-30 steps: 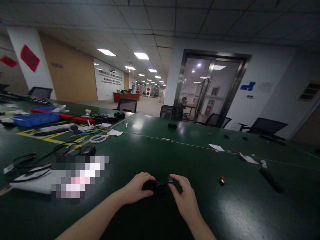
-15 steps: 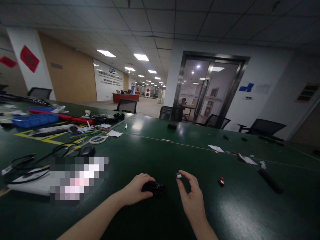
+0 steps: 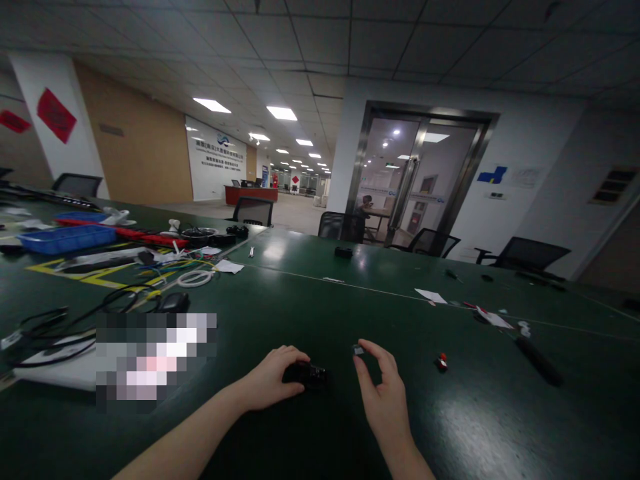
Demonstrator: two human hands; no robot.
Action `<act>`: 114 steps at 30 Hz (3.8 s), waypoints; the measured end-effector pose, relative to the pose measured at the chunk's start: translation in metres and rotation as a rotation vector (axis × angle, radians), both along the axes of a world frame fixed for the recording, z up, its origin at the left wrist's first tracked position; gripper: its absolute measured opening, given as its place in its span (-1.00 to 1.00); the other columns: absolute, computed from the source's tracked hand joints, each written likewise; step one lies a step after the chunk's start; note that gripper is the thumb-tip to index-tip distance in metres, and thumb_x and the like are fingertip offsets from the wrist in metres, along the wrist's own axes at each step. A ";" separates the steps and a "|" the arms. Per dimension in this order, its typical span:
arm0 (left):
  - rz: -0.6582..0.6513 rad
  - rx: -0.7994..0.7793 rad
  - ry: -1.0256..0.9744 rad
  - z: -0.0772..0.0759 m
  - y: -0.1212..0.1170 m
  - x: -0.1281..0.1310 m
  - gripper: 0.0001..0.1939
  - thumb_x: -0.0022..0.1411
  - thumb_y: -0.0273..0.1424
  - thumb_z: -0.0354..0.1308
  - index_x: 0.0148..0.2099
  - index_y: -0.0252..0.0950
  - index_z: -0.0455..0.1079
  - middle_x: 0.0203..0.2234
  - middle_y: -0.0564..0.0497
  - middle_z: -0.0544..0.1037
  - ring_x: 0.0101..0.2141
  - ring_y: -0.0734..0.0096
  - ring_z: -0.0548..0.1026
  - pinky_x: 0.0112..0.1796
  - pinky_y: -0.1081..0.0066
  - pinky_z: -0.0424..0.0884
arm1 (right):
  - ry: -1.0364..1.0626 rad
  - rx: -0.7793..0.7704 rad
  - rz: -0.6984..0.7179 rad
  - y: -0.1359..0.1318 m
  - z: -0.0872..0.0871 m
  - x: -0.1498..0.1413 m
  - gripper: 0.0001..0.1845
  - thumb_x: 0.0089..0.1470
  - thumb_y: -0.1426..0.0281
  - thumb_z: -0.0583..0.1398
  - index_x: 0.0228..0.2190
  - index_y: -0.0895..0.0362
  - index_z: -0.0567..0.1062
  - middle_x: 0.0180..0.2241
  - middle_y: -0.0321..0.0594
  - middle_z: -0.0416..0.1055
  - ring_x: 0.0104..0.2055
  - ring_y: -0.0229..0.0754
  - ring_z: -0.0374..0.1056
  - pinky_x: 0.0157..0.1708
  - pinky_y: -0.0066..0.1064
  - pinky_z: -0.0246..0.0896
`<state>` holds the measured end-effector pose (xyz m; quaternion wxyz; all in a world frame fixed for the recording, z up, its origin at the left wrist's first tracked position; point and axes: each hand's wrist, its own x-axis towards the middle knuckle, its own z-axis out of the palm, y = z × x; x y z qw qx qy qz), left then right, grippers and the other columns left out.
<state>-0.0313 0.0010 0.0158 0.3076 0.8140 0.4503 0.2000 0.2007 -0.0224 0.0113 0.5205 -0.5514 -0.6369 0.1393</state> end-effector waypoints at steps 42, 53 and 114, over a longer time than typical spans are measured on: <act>0.010 0.057 -0.010 -0.010 0.006 0.000 -0.58 0.03 -0.38 0.22 -0.01 -0.17 0.32 -0.14 0.01 0.44 -0.09 0.25 0.36 -0.01 0.23 0.23 | -0.154 -0.157 0.245 -0.001 -0.018 -0.036 -0.81 -0.17 0.38 0.25 -0.40 -0.12 0.53 -0.26 -0.31 0.44 -0.16 -0.04 0.33 -0.17 -0.11 0.21; 0.022 0.073 -0.007 -0.015 0.007 0.000 -0.57 0.01 -0.37 0.23 -0.02 -0.18 0.32 -0.15 -0.01 0.45 -0.10 0.25 0.37 -0.03 0.25 0.24 | -0.207 -0.156 0.279 -0.001 -0.017 -0.035 -0.76 -0.15 0.46 0.21 -0.38 -0.11 0.51 -0.22 -0.31 0.44 -0.11 -0.01 0.33 -0.09 -0.03 0.16; 0.120 0.023 -0.033 -0.018 0.009 0.005 -0.59 -0.04 -0.43 0.25 -0.09 -0.20 0.31 -0.17 0.00 0.41 -0.14 0.26 0.36 -0.10 0.30 0.28 | -0.167 -0.538 0.299 0.003 -0.011 -0.019 -0.51 -0.12 0.42 0.21 -0.07 -0.06 0.36 -0.03 -0.32 0.32 0.06 -0.09 0.21 0.01 -0.23 0.12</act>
